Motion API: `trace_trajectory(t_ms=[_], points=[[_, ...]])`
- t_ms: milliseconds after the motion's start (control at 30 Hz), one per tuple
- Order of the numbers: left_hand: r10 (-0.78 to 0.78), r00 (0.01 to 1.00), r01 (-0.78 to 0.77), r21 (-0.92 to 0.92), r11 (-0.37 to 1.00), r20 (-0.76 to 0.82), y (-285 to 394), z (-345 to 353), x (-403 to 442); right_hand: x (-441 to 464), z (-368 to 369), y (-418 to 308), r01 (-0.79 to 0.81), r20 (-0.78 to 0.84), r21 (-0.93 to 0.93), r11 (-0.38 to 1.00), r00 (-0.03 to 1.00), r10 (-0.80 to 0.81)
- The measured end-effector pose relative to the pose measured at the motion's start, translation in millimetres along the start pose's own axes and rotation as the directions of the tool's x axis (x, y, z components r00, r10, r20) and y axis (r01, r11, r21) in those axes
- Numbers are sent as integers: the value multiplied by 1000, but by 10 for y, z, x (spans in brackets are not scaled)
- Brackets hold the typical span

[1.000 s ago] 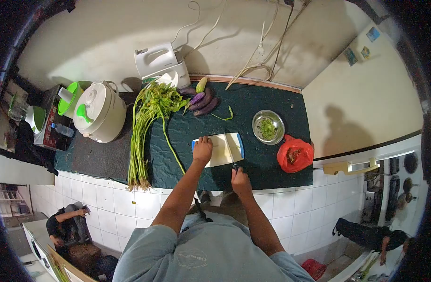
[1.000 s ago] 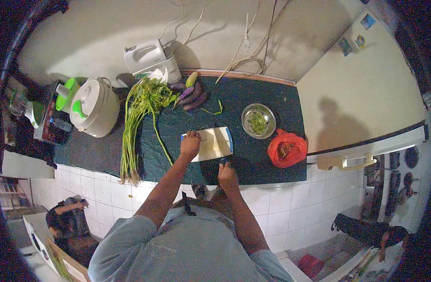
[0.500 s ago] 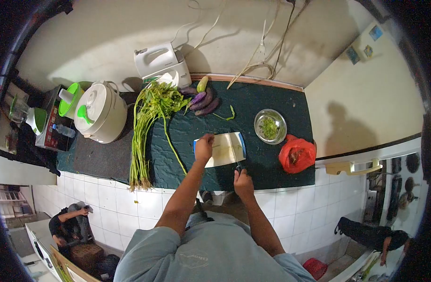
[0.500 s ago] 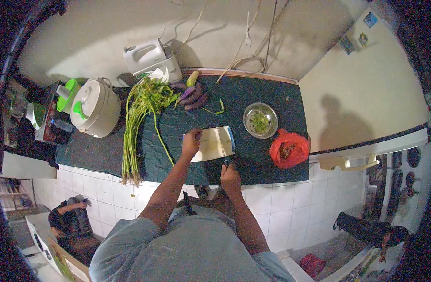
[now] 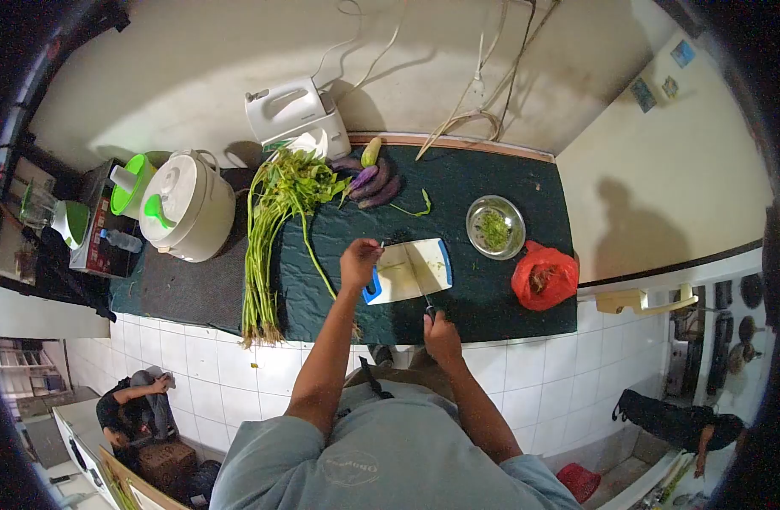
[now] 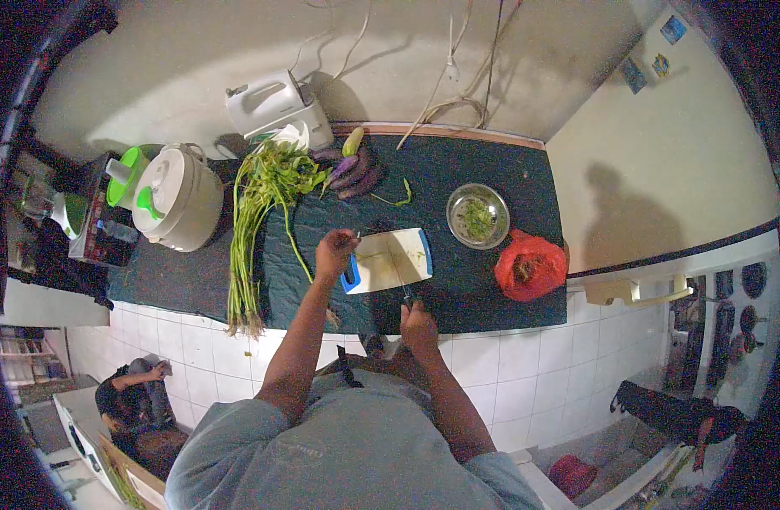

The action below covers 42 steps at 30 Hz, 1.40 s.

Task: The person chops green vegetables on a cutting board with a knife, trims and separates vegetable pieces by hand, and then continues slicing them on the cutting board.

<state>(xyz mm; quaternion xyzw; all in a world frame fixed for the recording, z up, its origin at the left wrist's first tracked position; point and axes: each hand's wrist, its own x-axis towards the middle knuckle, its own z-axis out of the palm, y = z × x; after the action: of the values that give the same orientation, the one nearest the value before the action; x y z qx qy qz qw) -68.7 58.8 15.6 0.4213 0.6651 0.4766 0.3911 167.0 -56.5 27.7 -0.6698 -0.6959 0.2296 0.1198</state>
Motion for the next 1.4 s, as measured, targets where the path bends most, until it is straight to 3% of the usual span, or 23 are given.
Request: trace_trajectory(t_ms=[67, 133, 167, 267, 400, 467, 500, 633, 700, 900, 967, 1033, 1133, 1233, 1300, 1400], points=[[21, 999, -20, -31, 999, 32, 113, 74, -59, -24, -7, 7, -30, -18, -16, 999, 999, 29], [76, 960, -73, -20, 997, 268, 122, 229, -121, 25, -15, 27, -46, -40, -10, 999, 998, 45], [117, 940, -173, 152, 973, 320, 128, 314, -152, 48, -23, 45, -64, -63, -2, 998, 996, 64], [134, 916, -232, 227, 946, 377, 106, 593, -256, 127, -24, 166, 36, -157, -111, 993, 986, -53], [209, 900, -351, 350, 868, 383, -179, 844, -201, 177, -174, 117, 20, -165, -102, 995, 986, -37], [269, 867, -430, 356, 830, 419, -248, 906, -158, 168, -223, 70, -129, -103, -39, 991, 987, 125], [326, 830, -505, 361, 784, 453, -243, 917, -148, 161, -212, 77, -135, -103, -40, 990, 986, 130], [330, 799, -561, 426, 710, 502, -232, 909, -107, 145, -193, 31, -182, -41, 3, 983, 982, 182], [398, 739, -664, 488, 566, 544, -228, 873, -98, 160, -191, -5, -217, -14, 19, 976, 976, 218], [383, 809, -580, 491, 650, 446, -193, 866, -208, 181, -52, 40, -10, -118, -3, 1000, 993, 10], [398, 805, -581, 454, 675, 439, -220, 878, -229, 150, -22, 62, 137, -301, -116, 984, 939, -166], [410, 803, -581, 414, 701, 432, -179, 867, -254, 151, -59, 58, 102, -266, -109, 989, 955, -128], [369, 822, -564, 531, 632, 434, -164, 886, -276, 158, -99, 52, 29, -206, -86, 996, 977, -46], [450, 812, -584, 525, 620, 371, -109, 883, -296, 165, -145, 14, -33, -149, -33, 999, 988, 28], [360, 855, -517, 555, 651, 374, -96, 875, -319, 170, -145, -3, -65, -121, 0, 998, 991, 64], [378, 858, -511, 494, 704, 349, -148, 870, -324, 160, -135, 2, -76, -108, 5, 997, 991, 76]])
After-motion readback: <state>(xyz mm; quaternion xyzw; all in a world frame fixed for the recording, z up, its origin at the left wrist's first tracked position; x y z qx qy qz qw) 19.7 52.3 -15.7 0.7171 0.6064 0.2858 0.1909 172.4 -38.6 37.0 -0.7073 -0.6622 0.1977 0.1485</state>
